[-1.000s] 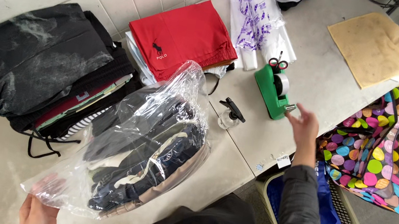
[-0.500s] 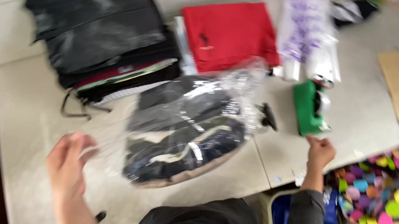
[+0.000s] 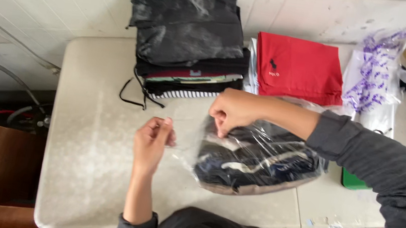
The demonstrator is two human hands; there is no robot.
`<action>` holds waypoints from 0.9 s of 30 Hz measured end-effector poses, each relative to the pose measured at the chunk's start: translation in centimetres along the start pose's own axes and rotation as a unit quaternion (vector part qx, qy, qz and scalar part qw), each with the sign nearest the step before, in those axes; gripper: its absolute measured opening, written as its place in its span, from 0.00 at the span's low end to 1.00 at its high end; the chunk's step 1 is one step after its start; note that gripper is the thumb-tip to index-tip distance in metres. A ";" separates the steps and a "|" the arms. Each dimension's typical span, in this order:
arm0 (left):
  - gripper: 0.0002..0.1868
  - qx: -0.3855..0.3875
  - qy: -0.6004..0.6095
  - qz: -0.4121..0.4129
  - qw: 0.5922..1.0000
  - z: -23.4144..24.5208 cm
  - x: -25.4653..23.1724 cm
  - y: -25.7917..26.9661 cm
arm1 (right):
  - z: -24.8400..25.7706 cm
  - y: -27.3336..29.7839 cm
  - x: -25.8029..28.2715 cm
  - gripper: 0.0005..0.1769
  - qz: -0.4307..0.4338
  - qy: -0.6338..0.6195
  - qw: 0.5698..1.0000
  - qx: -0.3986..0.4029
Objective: The person puts clothes into plastic bags, seals the bags with tape, and stacks the bagged items on a table.
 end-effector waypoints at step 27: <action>0.12 0.062 0.030 0.025 0.997 -0.3 -0.5 -2.0 | 2.0 -2.0 -5.0 0.17 0.077 -0.092 0.985 0.128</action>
Point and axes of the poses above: each hand's wrist, its own y-axis away from the middle knuckle, its own z-axis out of the back of the hand, x = y × z, the point moved 8 cm from there along -y, towards the middle knuckle, and after that the axes turned 7 degrees about x, right-handed, at the moved point
